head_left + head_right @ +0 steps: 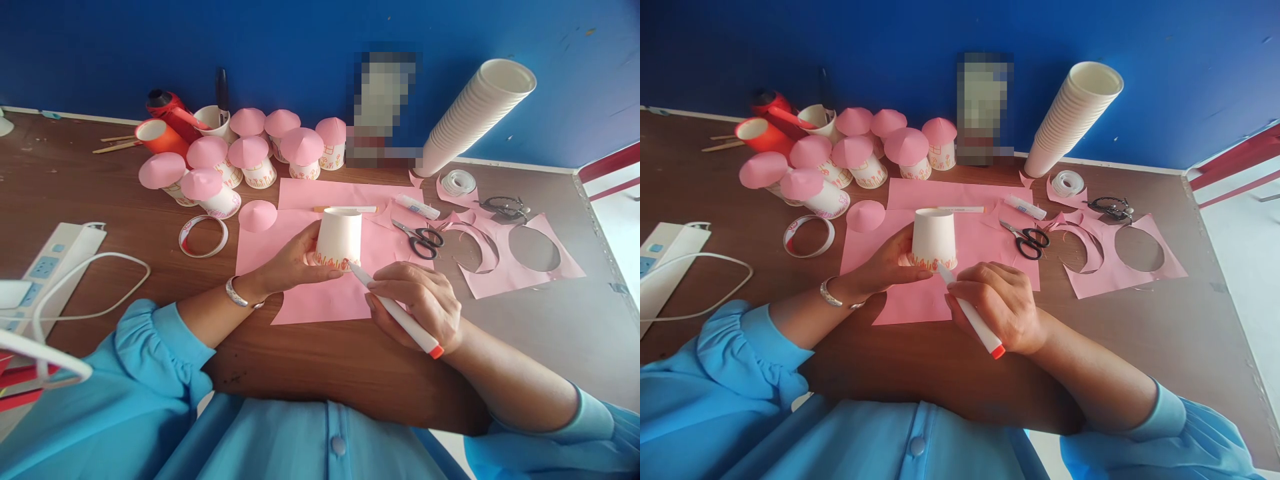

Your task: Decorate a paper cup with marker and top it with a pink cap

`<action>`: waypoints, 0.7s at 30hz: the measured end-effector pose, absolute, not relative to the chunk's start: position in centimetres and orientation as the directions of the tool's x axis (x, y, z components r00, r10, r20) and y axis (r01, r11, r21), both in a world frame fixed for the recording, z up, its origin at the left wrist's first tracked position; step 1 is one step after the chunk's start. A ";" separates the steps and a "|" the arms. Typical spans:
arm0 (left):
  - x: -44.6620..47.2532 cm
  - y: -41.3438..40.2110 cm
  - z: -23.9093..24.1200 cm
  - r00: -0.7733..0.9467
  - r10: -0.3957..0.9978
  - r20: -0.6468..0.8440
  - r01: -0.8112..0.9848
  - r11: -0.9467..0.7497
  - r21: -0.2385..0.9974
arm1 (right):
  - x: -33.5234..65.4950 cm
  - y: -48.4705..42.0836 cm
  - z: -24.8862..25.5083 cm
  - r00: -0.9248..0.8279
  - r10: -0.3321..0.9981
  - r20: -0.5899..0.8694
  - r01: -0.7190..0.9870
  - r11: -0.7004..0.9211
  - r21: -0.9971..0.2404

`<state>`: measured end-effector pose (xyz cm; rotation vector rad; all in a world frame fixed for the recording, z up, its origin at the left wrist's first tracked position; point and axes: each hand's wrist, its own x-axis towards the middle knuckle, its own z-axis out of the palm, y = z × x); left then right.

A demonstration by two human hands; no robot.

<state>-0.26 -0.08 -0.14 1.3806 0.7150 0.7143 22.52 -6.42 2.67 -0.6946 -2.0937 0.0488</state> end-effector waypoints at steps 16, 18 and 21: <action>-0.2 -0.1 0.0 0.595 0.802 -0.042 -0.056 0.093 0.994 | 22.4 -6.6 2.9 -0.449 0.503 0.738 0.464 0.838 -0.289; -0.2 -0.1 -0.1 0.593 0.804 -0.039 -0.059 0.092 0.994 | 22.5 -6.5 3.0 -0.450 0.501 0.739 0.454 0.841 -0.294; -0.4 0.0 -0.3 0.595 0.803 -0.037 -0.066 0.095 0.993 | 22.8 -6.4 3.1 -0.449 0.469 0.760 0.423 0.861 -0.282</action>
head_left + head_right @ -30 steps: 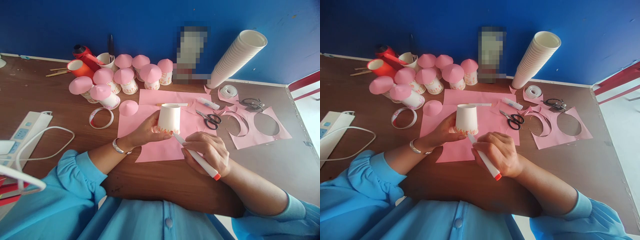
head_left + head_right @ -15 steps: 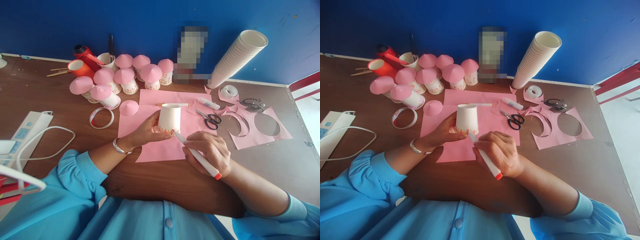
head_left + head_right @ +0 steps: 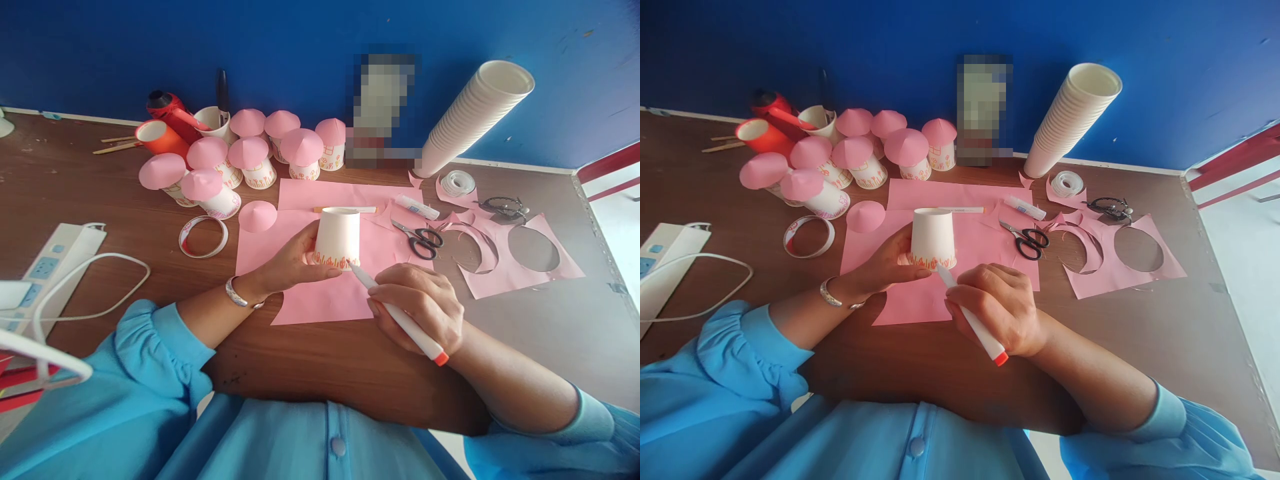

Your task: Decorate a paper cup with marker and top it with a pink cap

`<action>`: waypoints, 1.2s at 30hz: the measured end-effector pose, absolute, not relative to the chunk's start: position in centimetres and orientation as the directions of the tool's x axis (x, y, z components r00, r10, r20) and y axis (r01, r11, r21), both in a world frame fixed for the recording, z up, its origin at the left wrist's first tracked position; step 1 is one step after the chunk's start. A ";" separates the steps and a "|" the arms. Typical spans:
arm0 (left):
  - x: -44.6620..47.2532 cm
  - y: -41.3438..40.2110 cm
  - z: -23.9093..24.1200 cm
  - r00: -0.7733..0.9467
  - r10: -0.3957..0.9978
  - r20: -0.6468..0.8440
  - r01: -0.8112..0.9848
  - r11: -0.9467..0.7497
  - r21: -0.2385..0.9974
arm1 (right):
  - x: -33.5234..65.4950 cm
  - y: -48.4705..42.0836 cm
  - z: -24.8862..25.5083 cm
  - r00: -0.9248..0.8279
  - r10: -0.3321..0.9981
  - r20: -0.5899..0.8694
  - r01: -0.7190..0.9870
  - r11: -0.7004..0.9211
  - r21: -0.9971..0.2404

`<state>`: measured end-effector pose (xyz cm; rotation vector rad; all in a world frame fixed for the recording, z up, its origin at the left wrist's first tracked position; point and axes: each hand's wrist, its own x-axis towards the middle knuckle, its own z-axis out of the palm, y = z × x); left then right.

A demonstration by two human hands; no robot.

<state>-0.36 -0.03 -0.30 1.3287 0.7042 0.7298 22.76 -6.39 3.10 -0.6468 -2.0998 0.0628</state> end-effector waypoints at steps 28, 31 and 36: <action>-0.5 -0.1 -0.8 0.634 0.773 0.022 -0.227 0.158 0.961 | 22.9 -6.6 3.2 -0.407 0.511 0.757 0.446 0.835 -0.324; -0.5 -0.2 -0.6 0.640 0.768 0.013 -0.212 0.161 0.964 | 23.0 -6.6 3.3 -0.413 0.516 0.751 0.446 0.833 -0.327; -0.5 -0.2 -0.6 0.624 0.781 -0.001 -0.189 0.152 0.970 | 22.9 -6.6 3.2 -0.427 0.516 0.742 0.430 0.838 -0.336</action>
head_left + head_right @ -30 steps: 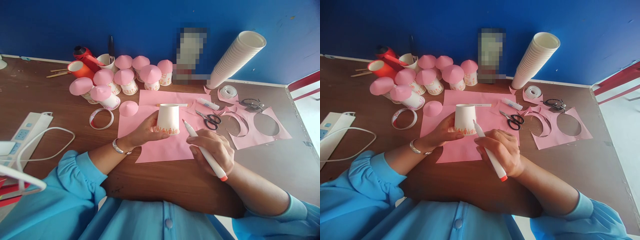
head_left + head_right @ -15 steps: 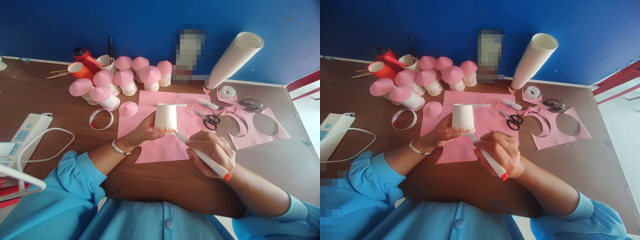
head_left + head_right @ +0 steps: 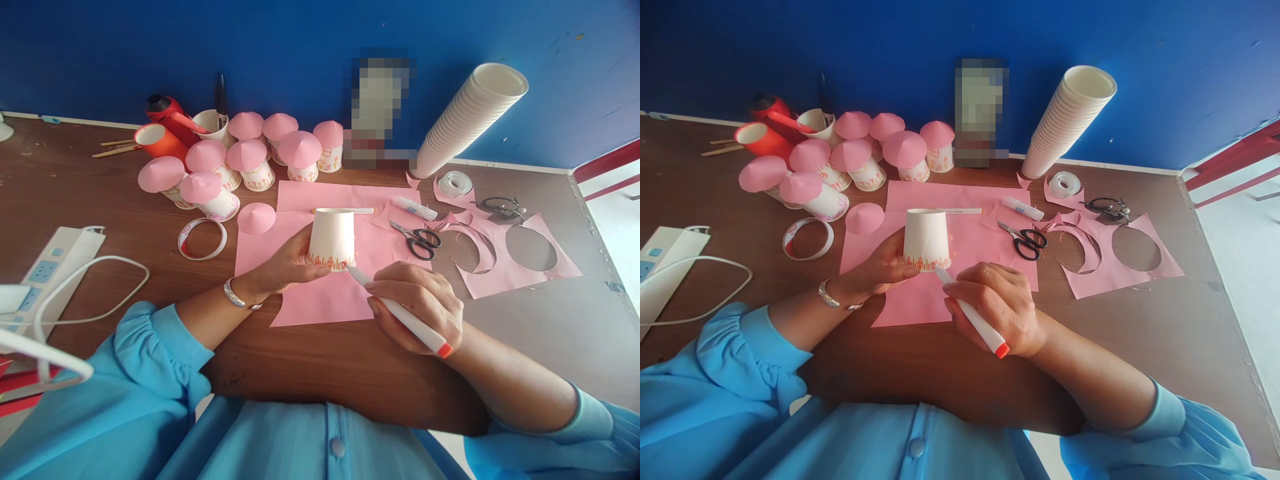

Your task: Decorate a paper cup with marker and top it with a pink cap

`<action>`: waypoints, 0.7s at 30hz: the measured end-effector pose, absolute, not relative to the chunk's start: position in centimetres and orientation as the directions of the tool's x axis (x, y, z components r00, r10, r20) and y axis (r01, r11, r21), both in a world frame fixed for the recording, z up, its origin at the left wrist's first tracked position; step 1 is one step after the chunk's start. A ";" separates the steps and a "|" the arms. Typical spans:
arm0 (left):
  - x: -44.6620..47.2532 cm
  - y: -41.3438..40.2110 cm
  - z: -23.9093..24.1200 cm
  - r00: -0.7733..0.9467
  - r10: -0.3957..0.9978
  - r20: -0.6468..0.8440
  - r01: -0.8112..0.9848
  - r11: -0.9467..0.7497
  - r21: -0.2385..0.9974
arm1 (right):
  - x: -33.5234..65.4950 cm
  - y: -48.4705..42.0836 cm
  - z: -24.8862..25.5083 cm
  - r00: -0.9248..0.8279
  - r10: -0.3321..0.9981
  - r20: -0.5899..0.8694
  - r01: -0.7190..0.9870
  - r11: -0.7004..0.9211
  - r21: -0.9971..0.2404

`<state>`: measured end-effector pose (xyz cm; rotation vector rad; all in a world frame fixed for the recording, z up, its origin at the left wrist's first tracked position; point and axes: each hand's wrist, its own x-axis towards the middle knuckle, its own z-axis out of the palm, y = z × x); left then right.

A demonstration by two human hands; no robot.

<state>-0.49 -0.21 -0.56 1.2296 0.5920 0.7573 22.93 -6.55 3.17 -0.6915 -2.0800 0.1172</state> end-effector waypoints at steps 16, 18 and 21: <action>-0.5 -0.3 -0.3 0.646 0.763 -0.005 -0.182 0.161 0.970 | 22.8 -6.4 3.3 -0.416 0.503 0.757 0.476 0.830 -0.291; -0.5 -0.4 -0.1 0.629 0.777 -0.024 -0.157 0.157 0.975 | 22.8 -6.4 3.3 -0.419 0.502 0.757 0.474 0.832 -0.290; -0.6 -0.4 -0.1 0.623 0.782 -0.024 -0.149 0.149 0.977 | 22.9 -6.5 3.3 -0.421 0.517 0.745 0.479 0.825 -0.301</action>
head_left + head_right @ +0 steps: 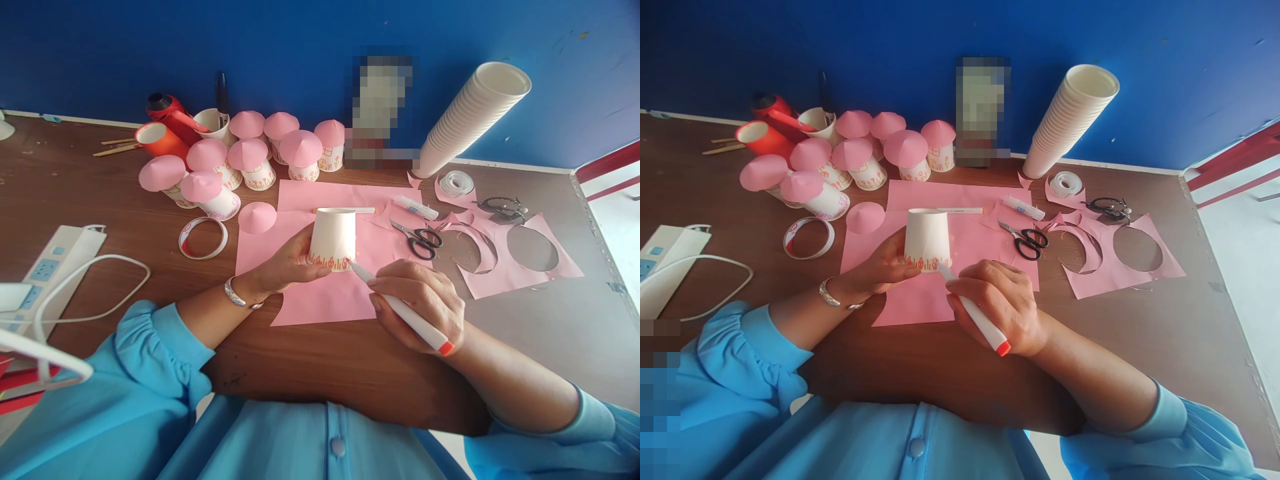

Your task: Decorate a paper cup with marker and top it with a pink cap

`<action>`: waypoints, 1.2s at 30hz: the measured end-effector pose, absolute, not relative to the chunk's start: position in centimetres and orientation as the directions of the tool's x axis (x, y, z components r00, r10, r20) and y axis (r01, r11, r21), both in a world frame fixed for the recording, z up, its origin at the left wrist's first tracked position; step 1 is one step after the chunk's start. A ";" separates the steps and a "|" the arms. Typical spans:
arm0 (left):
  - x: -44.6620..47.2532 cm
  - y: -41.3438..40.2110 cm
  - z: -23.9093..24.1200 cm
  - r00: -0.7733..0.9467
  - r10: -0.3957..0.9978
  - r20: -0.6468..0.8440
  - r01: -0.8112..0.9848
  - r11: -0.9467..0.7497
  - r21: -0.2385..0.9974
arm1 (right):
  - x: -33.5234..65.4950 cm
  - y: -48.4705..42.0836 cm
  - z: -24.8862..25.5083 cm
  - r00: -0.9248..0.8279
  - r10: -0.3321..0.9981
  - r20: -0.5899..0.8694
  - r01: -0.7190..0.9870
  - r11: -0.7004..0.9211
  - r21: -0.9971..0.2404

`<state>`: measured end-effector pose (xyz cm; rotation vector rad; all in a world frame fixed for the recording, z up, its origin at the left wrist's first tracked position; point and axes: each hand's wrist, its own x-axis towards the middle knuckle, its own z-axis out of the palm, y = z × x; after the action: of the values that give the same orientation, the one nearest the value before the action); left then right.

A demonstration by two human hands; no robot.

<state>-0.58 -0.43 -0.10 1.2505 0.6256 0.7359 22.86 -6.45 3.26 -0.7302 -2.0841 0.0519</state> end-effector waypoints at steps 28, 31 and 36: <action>-1.1 -0.5 -0.2 0.768 0.641 -0.020 -0.251 0.330 0.910 | 23.1 -4.1 0.0 -0.384 0.704 0.597 0.380 0.710 -0.593; -1.1 -0.4 -0.5 0.763 0.646 -0.036 -0.215 0.306 0.927 | 23.2 -4.3 0.2 -0.386 0.700 0.601 0.406 0.714 -0.570; -0.6 -0.2 -1.1 0.677 0.735 0.047 -0.166 0.090 0.982 | 23.1 -4.4 0.3 -0.359 0.668 0.652 0.544 0.718 -0.436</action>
<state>-0.57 -0.19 -1.09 1.3206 0.5349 0.7195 23.11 -4.41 0.28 -0.9203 -2.0488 0.1802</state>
